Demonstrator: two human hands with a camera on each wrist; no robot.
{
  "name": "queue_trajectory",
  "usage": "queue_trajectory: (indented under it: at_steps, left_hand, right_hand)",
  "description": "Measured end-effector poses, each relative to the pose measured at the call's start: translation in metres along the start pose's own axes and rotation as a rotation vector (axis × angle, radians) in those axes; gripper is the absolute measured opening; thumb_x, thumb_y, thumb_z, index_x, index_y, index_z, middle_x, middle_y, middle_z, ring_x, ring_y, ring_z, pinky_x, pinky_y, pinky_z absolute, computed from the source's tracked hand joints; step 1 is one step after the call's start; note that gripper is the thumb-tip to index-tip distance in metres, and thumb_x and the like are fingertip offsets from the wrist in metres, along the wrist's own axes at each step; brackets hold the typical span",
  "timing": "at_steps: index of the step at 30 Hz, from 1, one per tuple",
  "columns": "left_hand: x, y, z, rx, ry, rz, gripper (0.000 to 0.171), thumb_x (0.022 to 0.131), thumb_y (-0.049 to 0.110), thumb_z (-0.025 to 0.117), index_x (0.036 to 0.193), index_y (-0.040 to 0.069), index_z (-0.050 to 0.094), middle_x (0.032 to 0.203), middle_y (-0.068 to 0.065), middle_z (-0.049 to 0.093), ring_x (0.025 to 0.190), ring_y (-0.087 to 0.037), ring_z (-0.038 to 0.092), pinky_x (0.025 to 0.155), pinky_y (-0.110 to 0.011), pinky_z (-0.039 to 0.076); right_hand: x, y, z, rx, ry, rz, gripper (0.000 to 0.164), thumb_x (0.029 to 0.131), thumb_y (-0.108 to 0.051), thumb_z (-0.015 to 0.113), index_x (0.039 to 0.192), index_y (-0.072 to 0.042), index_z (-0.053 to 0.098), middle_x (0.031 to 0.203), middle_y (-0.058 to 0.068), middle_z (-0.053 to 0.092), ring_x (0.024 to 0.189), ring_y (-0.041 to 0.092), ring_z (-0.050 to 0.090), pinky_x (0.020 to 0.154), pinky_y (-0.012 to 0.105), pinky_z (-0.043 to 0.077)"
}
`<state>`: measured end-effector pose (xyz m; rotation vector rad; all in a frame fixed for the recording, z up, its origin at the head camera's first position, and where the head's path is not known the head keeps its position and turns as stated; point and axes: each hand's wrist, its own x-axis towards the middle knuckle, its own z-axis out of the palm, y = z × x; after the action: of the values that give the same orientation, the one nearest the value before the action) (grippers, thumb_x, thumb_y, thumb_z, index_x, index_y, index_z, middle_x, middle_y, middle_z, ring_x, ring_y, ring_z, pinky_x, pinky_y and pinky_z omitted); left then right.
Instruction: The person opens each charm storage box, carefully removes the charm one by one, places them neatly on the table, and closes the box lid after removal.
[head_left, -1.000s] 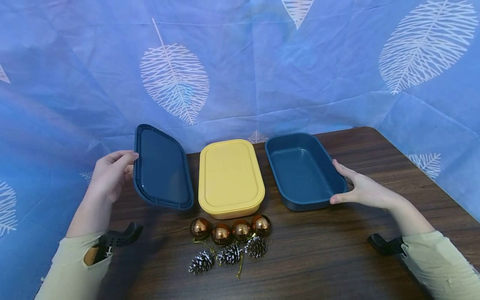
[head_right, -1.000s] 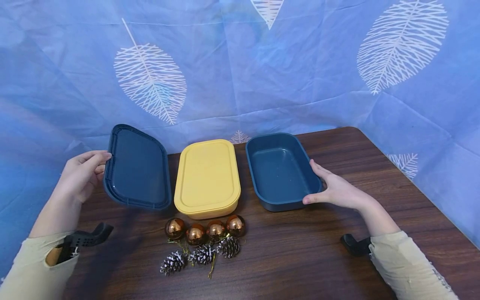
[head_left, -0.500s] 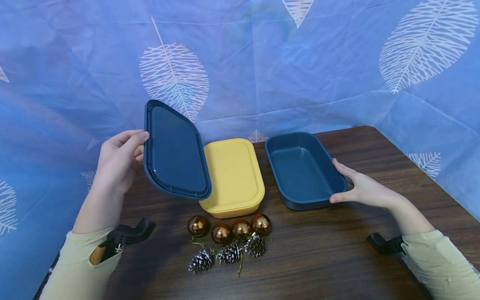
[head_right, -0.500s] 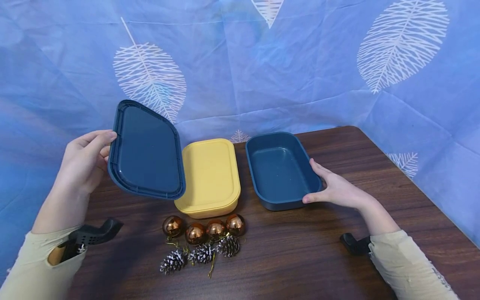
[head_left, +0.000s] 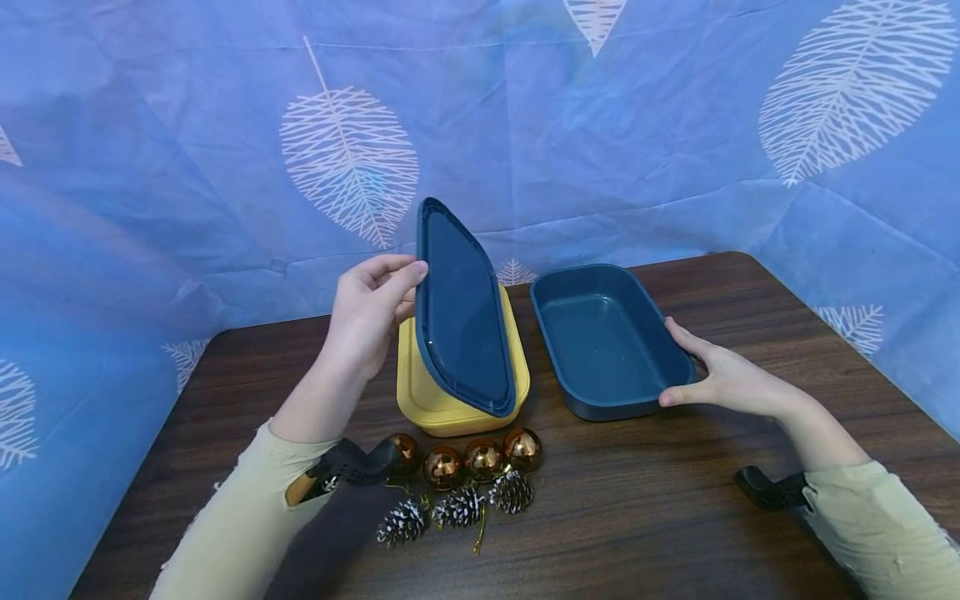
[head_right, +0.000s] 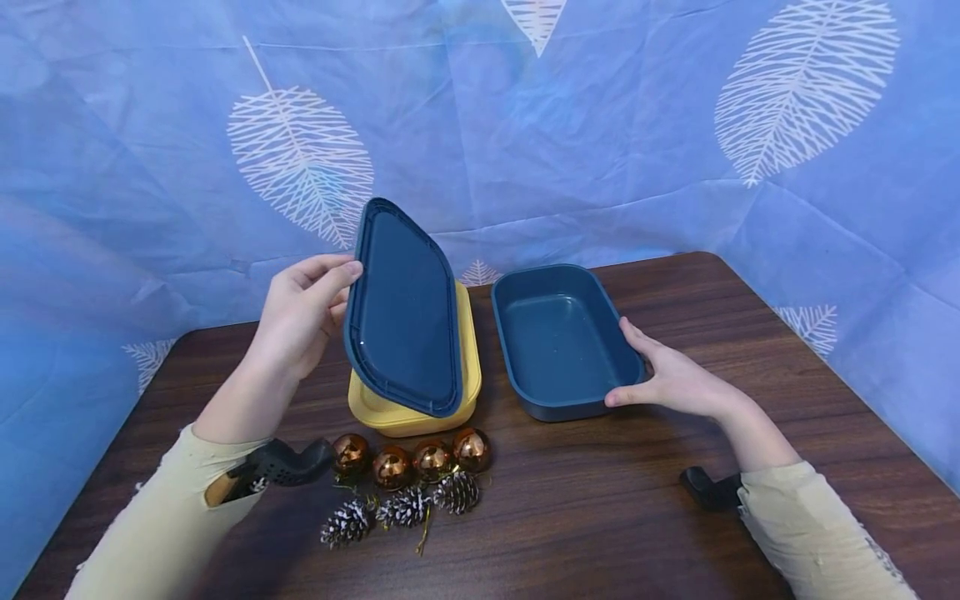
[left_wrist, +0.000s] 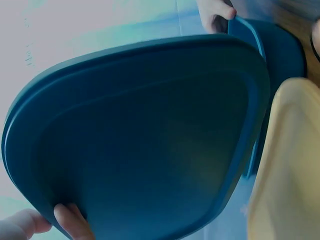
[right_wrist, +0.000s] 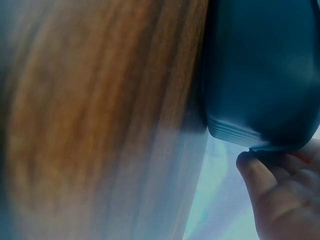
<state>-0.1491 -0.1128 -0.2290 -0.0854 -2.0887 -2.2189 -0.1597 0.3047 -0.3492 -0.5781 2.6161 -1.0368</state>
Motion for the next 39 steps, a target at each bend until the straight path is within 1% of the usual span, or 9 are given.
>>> queue_trajectory:
  at_steps: [4,9,13,17,24,31,35,37,39]
  left_hand:
    - [0.005,-0.006,0.019,-0.022,-0.016,-0.019,0.032,0.092,0.015,0.064,0.118,-0.002,0.059,0.089,-0.008,0.062,0.071,-0.016,0.062,0.074,-0.030,0.055]
    - [0.011,-0.014,0.038,-0.022,-0.023,-0.034,0.030,0.092,0.015,0.065,0.117,-0.001,0.061,0.090,-0.008,0.063,0.071,-0.016,0.061,0.071,-0.029,0.054]
    - [0.014,-0.020,0.050,-0.040,-0.019,-0.033,0.028,0.090,0.014,0.067,0.113,-0.001,0.062,0.085,-0.007,0.064,0.067,-0.016,0.061,0.067,-0.029,0.054]
    - [0.015,-0.024,0.060,-0.041,-0.024,-0.035,0.026,0.089,0.014,0.069,0.109,-0.001,0.063,0.082,-0.007,0.065,0.064,-0.016,0.060,0.067,-0.031,0.054]
    - [0.018,-0.026,0.075,-0.010,-0.039,-0.033,0.027,0.088,0.012,0.070,0.110,-0.001,0.062,0.092,-0.014,0.067,0.063,-0.015,0.058,0.066,-0.029,0.054]
    - [0.026,-0.026,0.088,0.013,-0.022,-0.048,0.026,0.085,0.013,0.073,0.105,-0.001,0.063,0.084,-0.011,0.067,0.060,-0.016,0.060,0.066,-0.033,0.056]
    - [0.030,-0.030,0.096,0.017,-0.021,-0.068,0.026,0.085,0.012,0.074,0.104,-0.001,0.063,0.085,-0.011,0.068,0.061,-0.016,0.061,0.070,-0.036,0.056]
    - [0.032,-0.032,0.102,0.028,-0.028,-0.070,0.027,0.084,0.012,0.074,0.104,-0.001,0.062,0.085,-0.012,0.069,0.061,-0.016,0.062,0.069,-0.035,0.056]
    - [0.033,-0.034,0.108,0.039,-0.035,-0.065,0.026,0.084,0.012,0.074,0.104,-0.001,0.062,0.085,-0.012,0.069,0.060,-0.016,0.063,0.067,-0.034,0.056]
  right_hand:
    - [-0.001,0.000,0.000,-0.002,-0.001,0.006,0.106,0.085,-0.029,0.074,0.154,-0.012,-0.005,0.156,0.026,0.001,0.134,0.055,0.013,0.093,0.070,0.030]
    - [-0.001,0.000,0.000,-0.008,0.001,0.004,0.106,0.084,-0.031,0.074,0.153,-0.011,-0.005,0.156,0.026,0.001,0.134,0.055,0.014,0.093,0.070,0.031]
    - [0.000,-0.001,0.000,-0.016,-0.001,0.003,0.107,0.084,-0.032,0.074,0.153,-0.010,-0.005,0.156,0.025,0.000,0.134,0.055,0.014,0.094,0.069,0.031]
    - [0.000,-0.002,0.000,-0.015,0.000,0.004,0.107,0.084,-0.032,0.074,0.153,-0.009,-0.005,0.156,0.024,-0.002,0.135,0.054,0.013,0.094,0.069,0.030]
    - [0.000,0.000,0.000,-0.002,0.013,-0.014,0.108,0.082,-0.030,0.076,0.154,-0.011,-0.004,0.157,0.020,-0.004,0.137,0.052,0.009,0.096,0.069,0.026]
    - [0.003,-0.011,-0.005,-0.017,0.035,-0.072,0.102,0.082,-0.028,0.076,0.155,-0.017,0.006,0.158,0.016,-0.002,0.137,0.051,0.012,0.096,0.069,0.027]
    - [0.006,-0.027,-0.006,0.001,0.136,-0.126,0.085,0.085,-0.023,0.073,0.153,-0.021,0.023,0.158,0.009,0.014,0.139,0.039,0.025,0.100,0.055,0.034]
    - [0.007,-0.038,-0.005,0.041,0.210,-0.146,0.072,0.087,-0.020,0.071,0.149,-0.023,0.034,0.156,0.004,0.024,0.136,0.028,0.035,0.100,0.041,0.040]
    - [0.008,-0.051,-0.003,0.120,0.276,-0.159,0.059,0.091,-0.019,0.067,0.144,-0.022,0.044,0.149,0.003,0.038,0.128,0.017,0.046,0.096,0.028,0.044]
